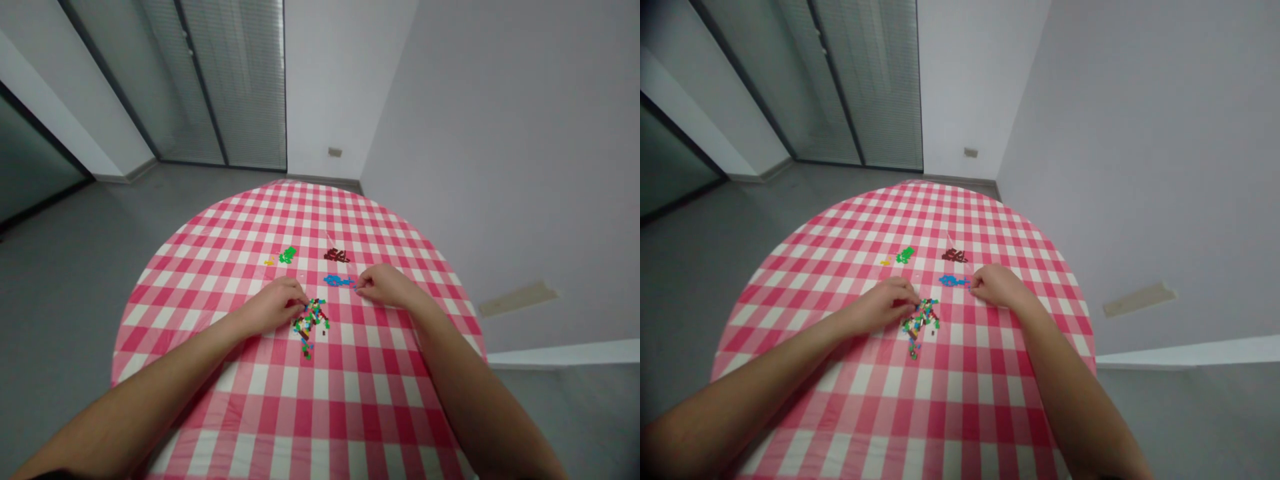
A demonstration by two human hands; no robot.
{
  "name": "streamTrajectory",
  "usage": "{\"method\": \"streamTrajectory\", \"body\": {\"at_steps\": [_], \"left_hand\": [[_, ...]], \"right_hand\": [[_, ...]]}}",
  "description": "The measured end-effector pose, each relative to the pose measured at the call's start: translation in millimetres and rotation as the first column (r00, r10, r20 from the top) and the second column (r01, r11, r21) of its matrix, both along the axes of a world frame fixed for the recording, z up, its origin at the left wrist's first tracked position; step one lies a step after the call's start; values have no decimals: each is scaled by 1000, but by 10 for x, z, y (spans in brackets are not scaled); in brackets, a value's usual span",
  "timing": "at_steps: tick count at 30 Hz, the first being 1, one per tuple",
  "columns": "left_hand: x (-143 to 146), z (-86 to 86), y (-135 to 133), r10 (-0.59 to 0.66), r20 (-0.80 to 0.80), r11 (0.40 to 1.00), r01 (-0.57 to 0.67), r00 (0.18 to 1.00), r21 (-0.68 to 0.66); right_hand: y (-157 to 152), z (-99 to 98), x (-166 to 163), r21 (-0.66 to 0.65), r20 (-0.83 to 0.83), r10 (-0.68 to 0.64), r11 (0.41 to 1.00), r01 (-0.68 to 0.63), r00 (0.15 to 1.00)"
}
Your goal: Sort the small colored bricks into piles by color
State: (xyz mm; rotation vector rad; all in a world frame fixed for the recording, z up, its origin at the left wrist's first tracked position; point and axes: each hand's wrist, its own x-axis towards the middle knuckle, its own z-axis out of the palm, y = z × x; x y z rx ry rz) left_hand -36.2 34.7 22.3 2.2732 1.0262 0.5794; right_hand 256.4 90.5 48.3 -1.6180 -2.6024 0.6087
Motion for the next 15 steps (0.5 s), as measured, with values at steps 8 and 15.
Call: {"method": "streamTrajectory", "body": {"at_steps": [8, 15], "left_hand": [[9, -30, 7, -99, -84, 991, 106, 992, 82], [23, 37, 1, -57, -133, 996, 65, 990, 53]], "right_hand": [[-41, 33, -82, -46, 37, -33, 998, 35, 999], [-21, 5, -80, -1, 16, -90, 996, 90, 996]]}}
